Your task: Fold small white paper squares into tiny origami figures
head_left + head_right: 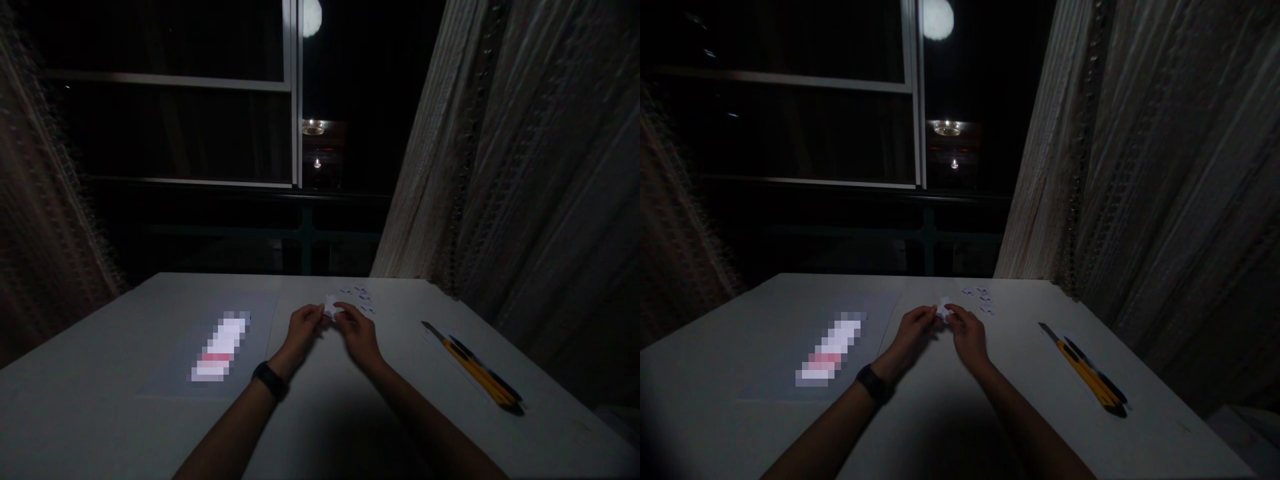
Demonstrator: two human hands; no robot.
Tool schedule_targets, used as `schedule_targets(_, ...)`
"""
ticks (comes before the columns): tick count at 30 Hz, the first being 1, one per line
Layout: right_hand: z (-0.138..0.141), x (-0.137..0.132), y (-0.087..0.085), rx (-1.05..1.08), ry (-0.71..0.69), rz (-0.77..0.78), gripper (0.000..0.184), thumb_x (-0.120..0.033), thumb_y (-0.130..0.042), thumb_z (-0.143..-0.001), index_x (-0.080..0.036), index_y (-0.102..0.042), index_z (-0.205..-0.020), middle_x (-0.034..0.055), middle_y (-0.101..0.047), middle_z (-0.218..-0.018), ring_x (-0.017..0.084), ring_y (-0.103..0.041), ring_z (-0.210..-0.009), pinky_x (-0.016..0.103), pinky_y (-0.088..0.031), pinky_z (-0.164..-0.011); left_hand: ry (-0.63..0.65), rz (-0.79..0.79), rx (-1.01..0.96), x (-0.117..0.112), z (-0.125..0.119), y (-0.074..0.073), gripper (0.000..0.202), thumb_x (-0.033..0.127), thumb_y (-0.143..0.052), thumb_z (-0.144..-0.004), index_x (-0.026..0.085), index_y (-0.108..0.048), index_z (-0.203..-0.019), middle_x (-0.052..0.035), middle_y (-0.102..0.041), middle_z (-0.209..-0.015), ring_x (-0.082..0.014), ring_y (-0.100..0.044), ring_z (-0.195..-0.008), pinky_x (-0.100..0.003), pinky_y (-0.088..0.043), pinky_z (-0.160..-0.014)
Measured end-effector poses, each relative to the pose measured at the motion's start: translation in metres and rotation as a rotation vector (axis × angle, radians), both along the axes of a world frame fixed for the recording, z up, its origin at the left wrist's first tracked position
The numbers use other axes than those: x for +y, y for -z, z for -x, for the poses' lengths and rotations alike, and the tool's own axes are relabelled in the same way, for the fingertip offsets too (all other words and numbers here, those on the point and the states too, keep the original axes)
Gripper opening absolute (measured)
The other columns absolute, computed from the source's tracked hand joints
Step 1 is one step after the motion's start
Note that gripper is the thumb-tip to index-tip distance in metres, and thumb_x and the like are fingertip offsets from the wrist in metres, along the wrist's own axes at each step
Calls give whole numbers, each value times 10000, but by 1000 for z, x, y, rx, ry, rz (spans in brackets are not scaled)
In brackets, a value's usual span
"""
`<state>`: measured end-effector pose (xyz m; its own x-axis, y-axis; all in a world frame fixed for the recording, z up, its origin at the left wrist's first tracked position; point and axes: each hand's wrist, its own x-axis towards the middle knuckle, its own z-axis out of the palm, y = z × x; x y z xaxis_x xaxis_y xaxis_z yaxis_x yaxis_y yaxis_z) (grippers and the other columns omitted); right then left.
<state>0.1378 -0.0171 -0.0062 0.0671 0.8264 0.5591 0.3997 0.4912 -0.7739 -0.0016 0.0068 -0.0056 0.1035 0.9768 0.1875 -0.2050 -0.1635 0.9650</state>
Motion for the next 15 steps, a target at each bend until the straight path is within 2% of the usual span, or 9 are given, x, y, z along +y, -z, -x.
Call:
schedule_targets(6,1,3,5,-139,8,6,246,-248,-484,-786,-219,-630,-983,28,-667,-810,176,-600,-742,302,-457,-725,40,54,-22,-3,0,0,366,447,-655,-639,108,-626,-773,-47,-614,-645,-120,-563,-563,-198,-408,-470)
schedule_targets(10,4,2,6,-187,13,22,209,-236,-478,-787,-209,-632,-926,24,-674,-798,174,-614,-735,287,-462,-702,8,65,-57,-2,1,1,393,415,-693,-592,110,-626,-831,-47,-620,-637,-126,-564,-555,-205,-408,-471)
schedule_targets(15,4,1,6,-298,18,2,242,-212,-444,-809,-222,-604,-990,27,-686,-873,172,-625,-785,276,-450,-730,-43,22,-12,1,1,3,326,369,-661,-616,108,-641,-811,-38,-611,-614,-117,-544,-533,-201,-385,-457)
